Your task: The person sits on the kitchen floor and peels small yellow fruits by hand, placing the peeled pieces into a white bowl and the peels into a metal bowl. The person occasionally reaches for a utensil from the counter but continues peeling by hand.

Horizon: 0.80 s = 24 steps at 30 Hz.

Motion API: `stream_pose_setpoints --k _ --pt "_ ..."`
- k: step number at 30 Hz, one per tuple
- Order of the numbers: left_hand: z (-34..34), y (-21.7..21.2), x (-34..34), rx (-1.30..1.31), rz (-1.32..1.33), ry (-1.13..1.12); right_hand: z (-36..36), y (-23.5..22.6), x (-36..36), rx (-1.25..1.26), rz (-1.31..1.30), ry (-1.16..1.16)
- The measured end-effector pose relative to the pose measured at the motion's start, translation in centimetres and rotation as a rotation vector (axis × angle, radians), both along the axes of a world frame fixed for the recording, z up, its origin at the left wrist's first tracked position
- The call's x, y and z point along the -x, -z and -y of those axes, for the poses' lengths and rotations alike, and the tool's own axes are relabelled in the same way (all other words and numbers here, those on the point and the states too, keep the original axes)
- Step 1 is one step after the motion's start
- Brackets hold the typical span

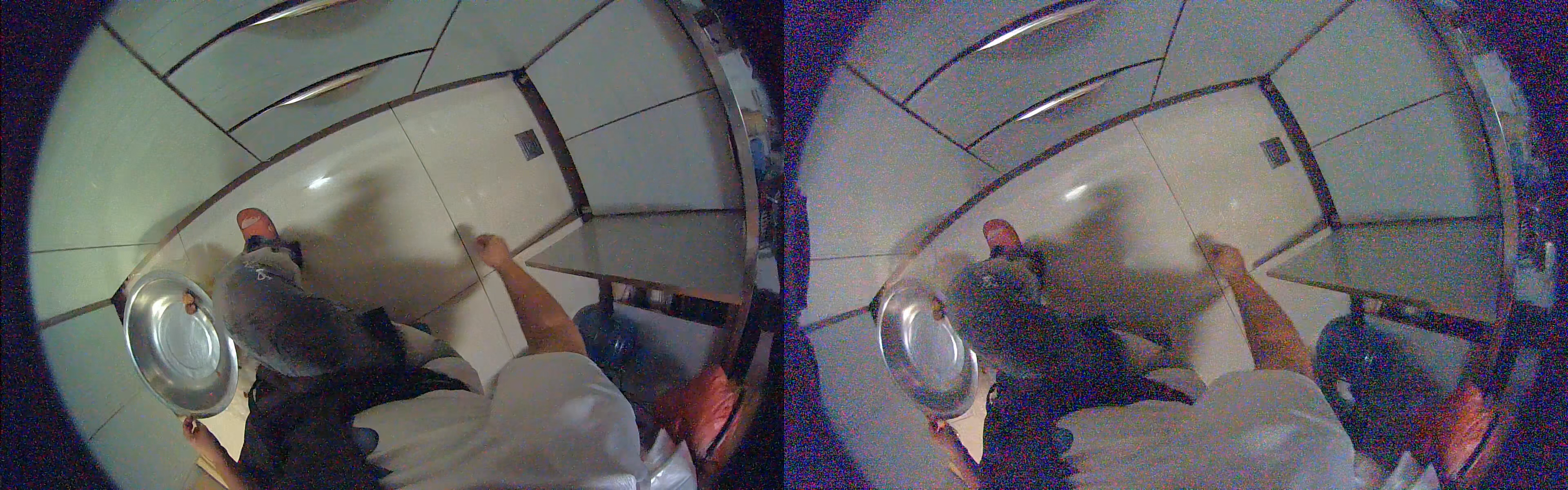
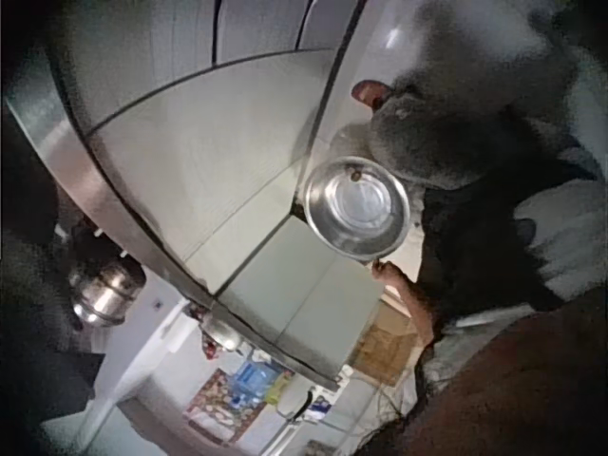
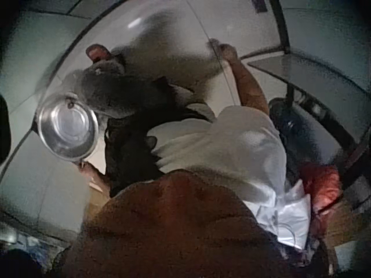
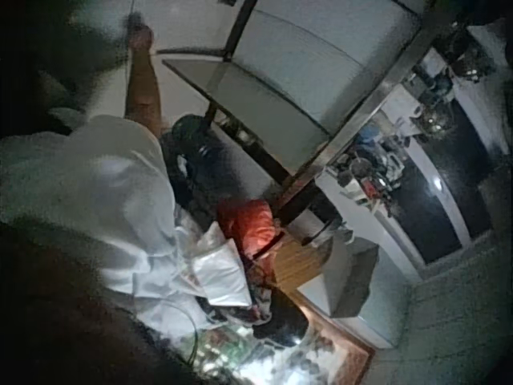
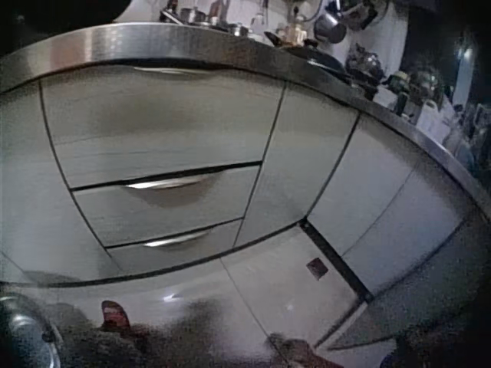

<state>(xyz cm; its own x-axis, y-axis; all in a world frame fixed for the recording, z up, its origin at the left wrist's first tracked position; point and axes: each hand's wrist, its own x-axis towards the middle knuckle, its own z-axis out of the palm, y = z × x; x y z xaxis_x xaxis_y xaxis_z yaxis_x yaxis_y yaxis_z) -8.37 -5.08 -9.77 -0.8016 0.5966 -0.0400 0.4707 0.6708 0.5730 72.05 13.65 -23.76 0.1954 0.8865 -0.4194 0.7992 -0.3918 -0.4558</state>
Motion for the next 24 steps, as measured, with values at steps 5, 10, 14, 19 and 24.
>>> stream_pose_setpoints --k 5,10,14,19,24 --pt "-3.8 -3.3 -3.3 -0.042 0.092 0.042 2.6 1.2 3.3 0.287 0.064 -0.073" --pt "-4.7 -4.3 -5.6 -0.131 0.183 0.016 3.3 -0.4 2.5 0.271 0.211 -0.185" --pt "-3.8 -2.8 -2.8 -0.092 0.111 0.032 3.4 -2.1 0.8 0.305 0.371 -0.108" --pt "-4.8 -1.6 1.5 -0.128 0.107 0.232 3.7 -5.7 -1.6 0.241 0.734 -0.003" --pt "-10.1 -1.8 -3.3 -0.164 0.141 0.298 6.2 -9.0 -4.2 0.27 0.836 0.068"
